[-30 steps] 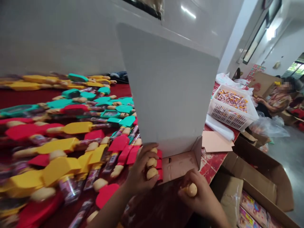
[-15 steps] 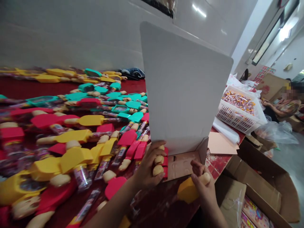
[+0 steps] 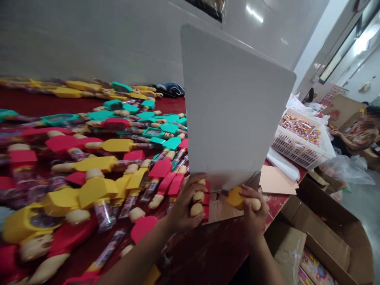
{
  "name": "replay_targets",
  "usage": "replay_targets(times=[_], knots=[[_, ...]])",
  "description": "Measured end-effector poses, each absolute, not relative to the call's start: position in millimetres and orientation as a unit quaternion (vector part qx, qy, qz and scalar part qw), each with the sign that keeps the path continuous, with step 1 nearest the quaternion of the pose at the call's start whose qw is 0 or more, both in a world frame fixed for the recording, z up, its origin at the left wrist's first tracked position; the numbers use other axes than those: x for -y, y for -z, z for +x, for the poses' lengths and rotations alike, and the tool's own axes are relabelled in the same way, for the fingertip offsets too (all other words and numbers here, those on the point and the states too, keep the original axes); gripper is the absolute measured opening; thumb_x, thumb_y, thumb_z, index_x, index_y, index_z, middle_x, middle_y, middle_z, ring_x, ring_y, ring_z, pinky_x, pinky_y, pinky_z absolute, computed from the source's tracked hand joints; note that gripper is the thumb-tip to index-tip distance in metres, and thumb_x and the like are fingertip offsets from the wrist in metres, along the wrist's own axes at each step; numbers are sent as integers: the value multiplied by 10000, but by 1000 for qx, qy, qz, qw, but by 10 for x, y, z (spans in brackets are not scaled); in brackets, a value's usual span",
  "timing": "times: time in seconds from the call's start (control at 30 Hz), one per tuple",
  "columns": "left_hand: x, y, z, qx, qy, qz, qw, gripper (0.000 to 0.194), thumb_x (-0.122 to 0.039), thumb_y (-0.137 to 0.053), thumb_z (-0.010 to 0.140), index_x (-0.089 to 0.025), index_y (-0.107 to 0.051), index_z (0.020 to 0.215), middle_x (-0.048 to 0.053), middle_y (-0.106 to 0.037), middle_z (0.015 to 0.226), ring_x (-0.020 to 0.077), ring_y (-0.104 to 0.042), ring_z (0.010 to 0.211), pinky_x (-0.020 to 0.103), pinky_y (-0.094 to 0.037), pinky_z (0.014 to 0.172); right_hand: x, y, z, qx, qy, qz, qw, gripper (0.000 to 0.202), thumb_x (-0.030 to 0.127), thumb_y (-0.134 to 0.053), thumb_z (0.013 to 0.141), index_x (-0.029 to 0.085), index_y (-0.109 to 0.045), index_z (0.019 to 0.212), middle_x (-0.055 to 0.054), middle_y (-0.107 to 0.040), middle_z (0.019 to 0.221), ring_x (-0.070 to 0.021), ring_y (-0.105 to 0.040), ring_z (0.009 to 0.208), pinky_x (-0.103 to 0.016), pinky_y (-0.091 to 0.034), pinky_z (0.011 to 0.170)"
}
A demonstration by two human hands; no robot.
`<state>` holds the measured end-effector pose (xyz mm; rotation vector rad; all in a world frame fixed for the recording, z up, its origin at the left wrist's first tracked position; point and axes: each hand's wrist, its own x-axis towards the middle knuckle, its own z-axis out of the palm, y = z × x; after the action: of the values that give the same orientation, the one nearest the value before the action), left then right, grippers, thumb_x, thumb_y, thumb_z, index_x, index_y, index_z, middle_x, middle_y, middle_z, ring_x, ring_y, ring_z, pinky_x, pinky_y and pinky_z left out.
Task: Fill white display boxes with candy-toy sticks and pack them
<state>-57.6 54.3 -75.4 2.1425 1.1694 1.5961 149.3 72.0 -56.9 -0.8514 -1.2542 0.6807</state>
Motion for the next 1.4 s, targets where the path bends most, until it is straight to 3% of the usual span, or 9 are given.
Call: replay_targets(times=[0.1,0.23,0.4,0.6,0.8,1.0,1.4], knots=[[-538,745,-579,-400,-539,732,120,444,-292,-578,621,-201,-490,1047,150,-446,1290,307,-492,1144,472,-426,934,-819,675,1226,588,-199,-280,732,323,520,-626,826,214,-619,724,-31,-621,623,-212,-636,671,-408,-528,699],[-533,736,-586,-395,-538,736,109,452,-297,-579,633,-204,-478,1064,148,-469,1279,313,-494,1150,512,-382,987,-825,813,1054,658,-170,-283,677,320,471,-537,863,226,-543,657,-19,-556,556,-188,-576,547,-377,-504,572],[-540,756,-577,-391,-543,735,110,475,-297,-600,628,-206,-468,1075,151,-461,1282,314,-499,1140,511,-370,990,-748,786,1178,688,-190,-342,612,269,330,-485,899,201,-544,670,-28,-551,592,-162,-547,571,-310,-432,543],[-565,843,-566,-411,-549,718,117,444,-342,-596,612,-200,-518,1025,148,-493,1265,321,-502,1135,500,-358,1009,-912,611,1109,658,-183,-439,584,380,394,-517,888,196,-448,571,28,-452,492,-97,-400,453,-239,-330,453],[-561,800,-581,-402,-543,728,118,438,-339,-605,642,-201,-512,1046,148,-476,1288,315,-501,1143,492,-383,992,-1050,593,894,645,-146,-463,589,396,405,-513,879,201,-426,550,44,-435,459,-90,-375,428,-231,-313,441],[-561,777,-570,-388,-560,725,100,453,-311,-600,650,-210,-484,1076,136,-473,1262,298,-489,1144,467,-410,964,-1022,827,700,704,-62,-439,555,344,352,-511,886,197,-464,582,25,-502,529,-100,-448,472,-242,-329,487],[-575,784,-578,-383,-556,730,104,438,-325,-601,674,-201,-498,1082,149,-468,1281,304,-482,1167,477,-389,983,-1012,1009,822,706,-118,-417,560,235,343,-534,861,195,-480,687,38,-488,587,-104,-441,508,-236,-359,501]])
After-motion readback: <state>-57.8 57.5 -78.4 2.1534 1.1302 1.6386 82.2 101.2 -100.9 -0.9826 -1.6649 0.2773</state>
